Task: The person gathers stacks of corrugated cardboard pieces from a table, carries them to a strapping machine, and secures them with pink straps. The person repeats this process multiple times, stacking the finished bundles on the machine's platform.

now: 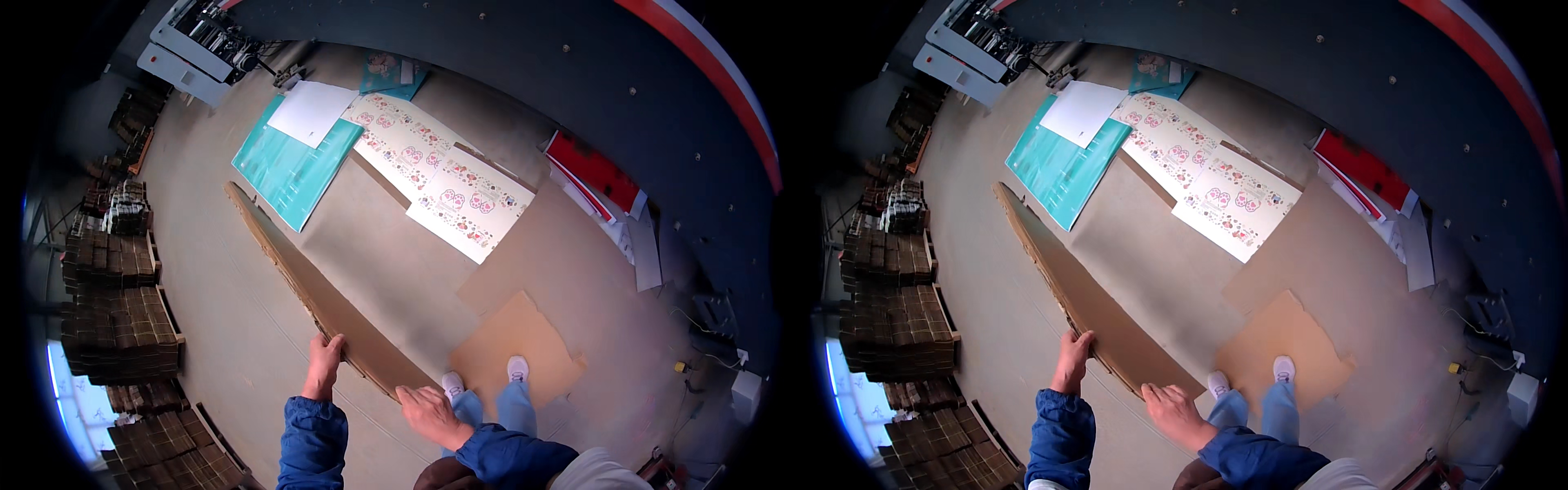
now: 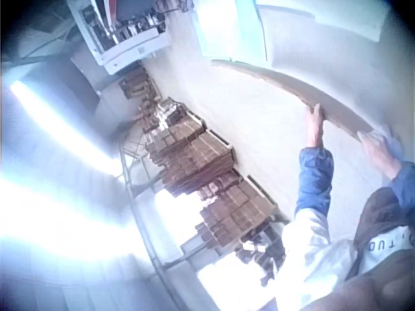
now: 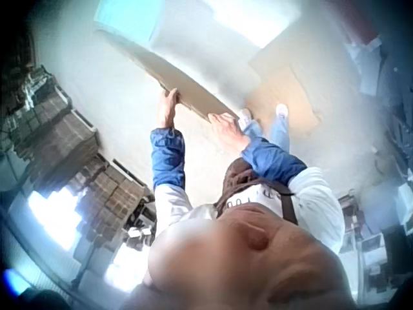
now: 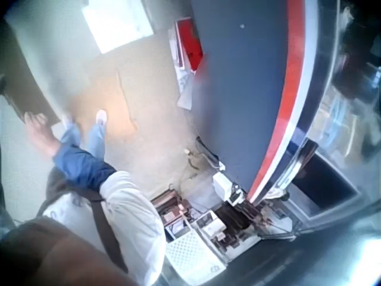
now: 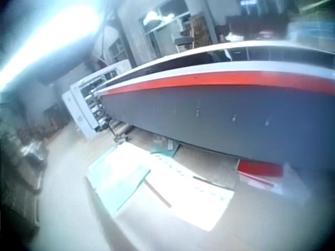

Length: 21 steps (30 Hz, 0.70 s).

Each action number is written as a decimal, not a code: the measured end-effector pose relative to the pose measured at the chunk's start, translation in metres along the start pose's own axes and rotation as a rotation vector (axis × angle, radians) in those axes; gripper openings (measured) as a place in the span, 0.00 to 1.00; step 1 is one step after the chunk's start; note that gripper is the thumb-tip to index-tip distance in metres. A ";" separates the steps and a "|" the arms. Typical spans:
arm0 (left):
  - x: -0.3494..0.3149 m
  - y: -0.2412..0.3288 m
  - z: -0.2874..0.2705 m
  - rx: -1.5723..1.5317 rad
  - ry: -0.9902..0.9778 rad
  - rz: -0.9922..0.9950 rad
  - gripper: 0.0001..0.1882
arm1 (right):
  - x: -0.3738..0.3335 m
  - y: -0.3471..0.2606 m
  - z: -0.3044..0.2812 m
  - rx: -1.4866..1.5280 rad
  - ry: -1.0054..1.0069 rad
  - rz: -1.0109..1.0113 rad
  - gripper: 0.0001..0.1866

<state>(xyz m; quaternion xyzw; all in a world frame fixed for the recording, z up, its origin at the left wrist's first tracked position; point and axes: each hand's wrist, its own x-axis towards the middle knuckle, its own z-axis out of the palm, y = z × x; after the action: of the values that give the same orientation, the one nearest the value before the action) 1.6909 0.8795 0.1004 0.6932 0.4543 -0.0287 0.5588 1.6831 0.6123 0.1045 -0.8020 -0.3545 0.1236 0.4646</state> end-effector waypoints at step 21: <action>0.002 -0.084 0.063 -0.843 -0.114 0.108 0.15 | -0.013 0.071 -0.005 -0.410 -0.085 -0.169 0.25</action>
<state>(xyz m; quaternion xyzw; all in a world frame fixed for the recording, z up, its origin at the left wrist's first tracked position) 1.6663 0.8267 0.0129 0.4245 0.3576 0.1505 0.8181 1.7090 0.5772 0.0464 -0.8411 -0.4576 0.0433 0.2850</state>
